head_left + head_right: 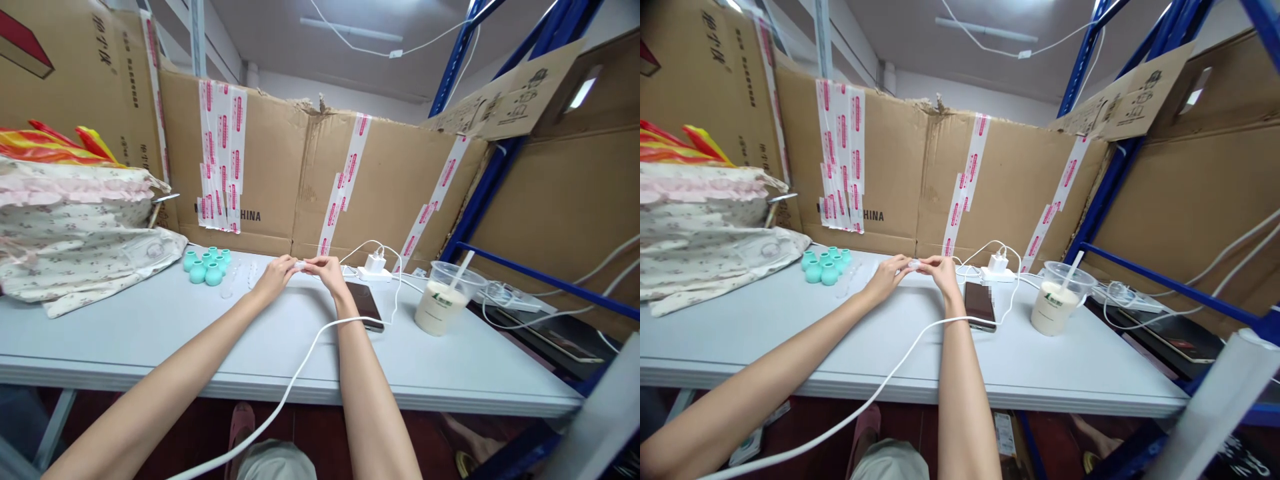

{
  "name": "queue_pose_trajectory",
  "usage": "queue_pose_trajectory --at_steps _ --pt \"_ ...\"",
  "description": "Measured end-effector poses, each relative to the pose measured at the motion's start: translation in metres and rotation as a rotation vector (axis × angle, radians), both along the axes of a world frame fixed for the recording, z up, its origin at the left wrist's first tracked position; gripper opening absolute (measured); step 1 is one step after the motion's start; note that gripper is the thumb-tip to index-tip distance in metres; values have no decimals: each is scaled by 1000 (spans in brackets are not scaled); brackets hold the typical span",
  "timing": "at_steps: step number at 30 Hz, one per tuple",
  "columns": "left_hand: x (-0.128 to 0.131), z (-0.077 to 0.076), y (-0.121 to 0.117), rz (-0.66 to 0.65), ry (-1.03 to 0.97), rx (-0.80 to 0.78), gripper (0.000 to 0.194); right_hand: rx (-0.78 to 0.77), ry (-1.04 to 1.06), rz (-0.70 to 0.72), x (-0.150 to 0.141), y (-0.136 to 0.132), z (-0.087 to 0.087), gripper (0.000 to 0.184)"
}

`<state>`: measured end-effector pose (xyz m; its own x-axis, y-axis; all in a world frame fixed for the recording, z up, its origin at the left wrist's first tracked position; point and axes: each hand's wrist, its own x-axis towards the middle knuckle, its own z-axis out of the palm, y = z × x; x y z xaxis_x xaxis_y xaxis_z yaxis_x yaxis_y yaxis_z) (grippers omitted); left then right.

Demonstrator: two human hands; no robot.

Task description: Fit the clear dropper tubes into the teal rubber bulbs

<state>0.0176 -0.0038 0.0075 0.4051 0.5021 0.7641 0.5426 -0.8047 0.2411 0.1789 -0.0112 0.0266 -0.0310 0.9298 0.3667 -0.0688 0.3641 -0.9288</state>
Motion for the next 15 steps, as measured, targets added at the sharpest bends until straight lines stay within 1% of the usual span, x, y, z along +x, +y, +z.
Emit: queue_pose_trajectory --at_steps 6,12,15 --pt "-3 2 -6 -37 104 -35 26 28 -76 35 4 0 -2 29" --pt "-3 5 -14 -82 66 -71 26 31 -171 91 10 -5 3 30" --pt "-4 5 -16 -136 63 -105 26 27 -202 137 13 -8 6 30"
